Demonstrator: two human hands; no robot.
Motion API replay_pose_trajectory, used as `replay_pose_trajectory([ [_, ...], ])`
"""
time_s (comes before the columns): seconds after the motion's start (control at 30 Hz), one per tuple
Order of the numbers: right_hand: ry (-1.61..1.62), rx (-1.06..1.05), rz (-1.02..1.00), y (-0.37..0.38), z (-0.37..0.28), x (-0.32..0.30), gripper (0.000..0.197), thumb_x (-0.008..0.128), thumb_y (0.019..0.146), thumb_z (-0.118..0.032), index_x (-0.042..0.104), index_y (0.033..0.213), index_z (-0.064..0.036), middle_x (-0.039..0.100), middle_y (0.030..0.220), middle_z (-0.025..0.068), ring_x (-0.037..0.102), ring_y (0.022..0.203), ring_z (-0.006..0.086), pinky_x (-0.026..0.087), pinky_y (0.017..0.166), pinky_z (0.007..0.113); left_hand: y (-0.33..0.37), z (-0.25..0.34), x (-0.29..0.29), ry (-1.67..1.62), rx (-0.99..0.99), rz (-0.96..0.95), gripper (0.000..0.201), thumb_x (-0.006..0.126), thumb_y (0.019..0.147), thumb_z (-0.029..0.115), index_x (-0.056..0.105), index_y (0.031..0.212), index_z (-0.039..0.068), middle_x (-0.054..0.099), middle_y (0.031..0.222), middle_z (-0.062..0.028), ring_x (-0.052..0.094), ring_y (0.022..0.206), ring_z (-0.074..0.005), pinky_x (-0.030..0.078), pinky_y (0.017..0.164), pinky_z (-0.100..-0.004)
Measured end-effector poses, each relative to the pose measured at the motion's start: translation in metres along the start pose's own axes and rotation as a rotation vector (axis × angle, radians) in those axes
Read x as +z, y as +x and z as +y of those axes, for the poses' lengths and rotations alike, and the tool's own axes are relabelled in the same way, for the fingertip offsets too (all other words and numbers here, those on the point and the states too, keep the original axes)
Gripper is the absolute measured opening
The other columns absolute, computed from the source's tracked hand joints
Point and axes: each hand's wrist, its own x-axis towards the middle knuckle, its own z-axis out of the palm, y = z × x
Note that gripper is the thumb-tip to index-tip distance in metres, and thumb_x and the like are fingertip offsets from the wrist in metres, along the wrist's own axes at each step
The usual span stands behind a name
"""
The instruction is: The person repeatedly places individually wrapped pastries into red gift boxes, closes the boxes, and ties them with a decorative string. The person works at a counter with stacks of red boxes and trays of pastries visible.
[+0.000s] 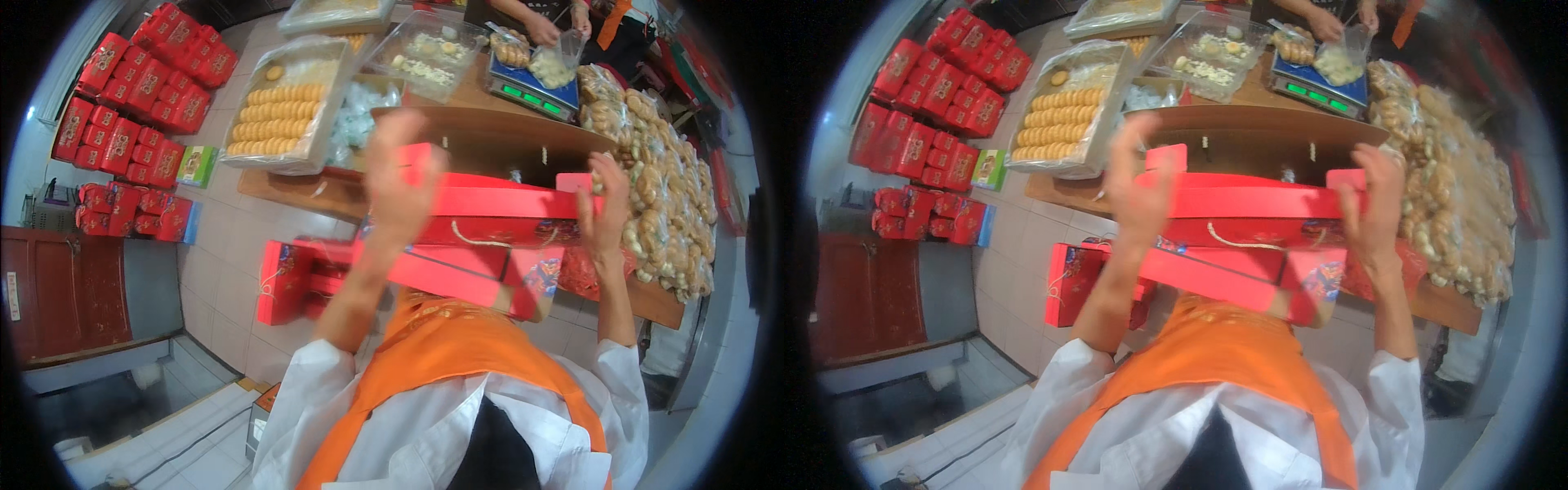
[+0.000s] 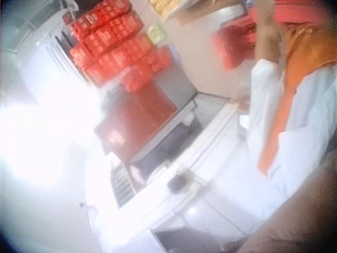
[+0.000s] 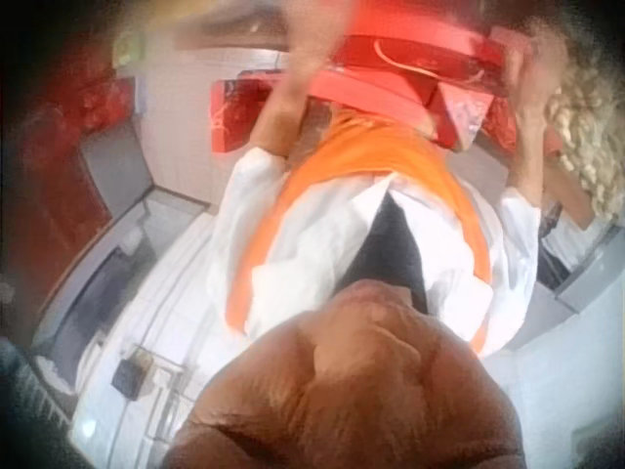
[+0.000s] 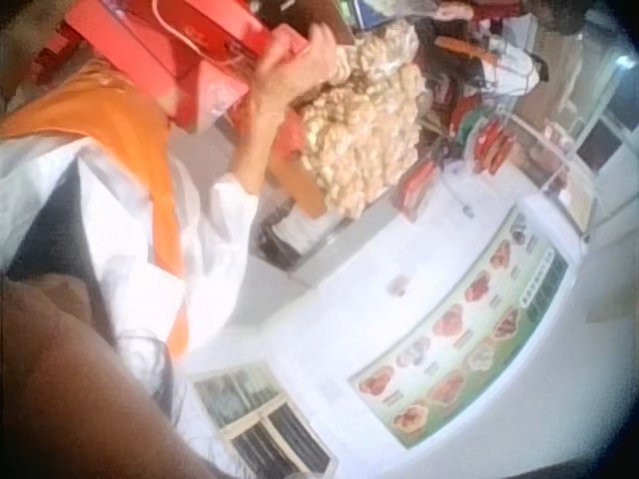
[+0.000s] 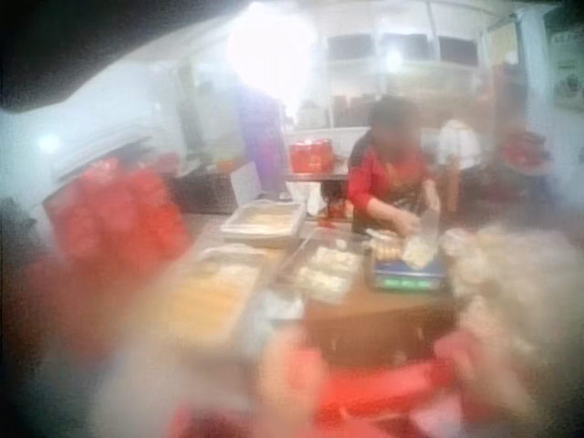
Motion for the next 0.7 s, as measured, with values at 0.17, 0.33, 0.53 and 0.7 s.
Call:
replay_pose_trajectory([
  [0.17,0.048,-0.172,-0.428,0.023,-0.083,0.057,0.067,0.069,0.067,-0.043,0.047,0.113,0.0011,0.052,0.105,0.0169,0.05,0.097,0.0319,0.039,0.083,0.042,0.004,-0.119,-0.038,-0.151,-0.472,-0.239,0.043,0.051,0.088,0.025,0.044,0.121,-0.003,0.05,0.118,-0.0149,0.045,0.112,-0.0247,0.033,0.095,-0.0336],
  [0.33,0.032,-0.259,-0.445,0.023,-0.082,0.084,0.071,0.066,0.062,-0.059,0.048,0.1,-0.002,0.055,0.074,0.0101,0.056,0.065,0.0259,0.044,0.06,0.035,-0.014,-0.119,-0.04,-0.535,-0.69,-0.632,0.066,0.052,0.086,0.03,0.024,0.136,-0.002,0.034,0.136,-0.0206,0.026,0.131,-0.0273,0.021,0.106,-0.0335],
  [0.53,0.134,-0.166,-0.647,0.042,-0.085,0.083,0.066,0.066,0.064,-0.058,0.048,0.096,-0.0032,0.059,0.075,0.0134,0.06,0.067,0.0314,0.045,0.058,0.04,-0.02,-0.083,-0.068,-0.28,-0.328,-0.859,0.107,0.081,0.054,0.031,0.018,0.135,-0.001,0.027,0.137,-0.0178,0.029,0.128,-0.0273,0.025,0.105,-0.0348],
  [0.7,0.057,-0.128,-0.87,0.054,-0.085,0.084,0.07,0.061,0.065,-0.064,0.049,0.097,-0.0029,0.06,0.071,0.0155,0.059,0.065,0.0353,0.045,0.057,0.042,-0.008,-0.088,-0.069,-0.162,-0.332,-0.929,0.098,0.081,0.055,0.025,0.026,0.132,0.0,0.041,0.127,-0.0167,0.041,0.119,-0.0265,0.034,0.099,-0.0352],
])
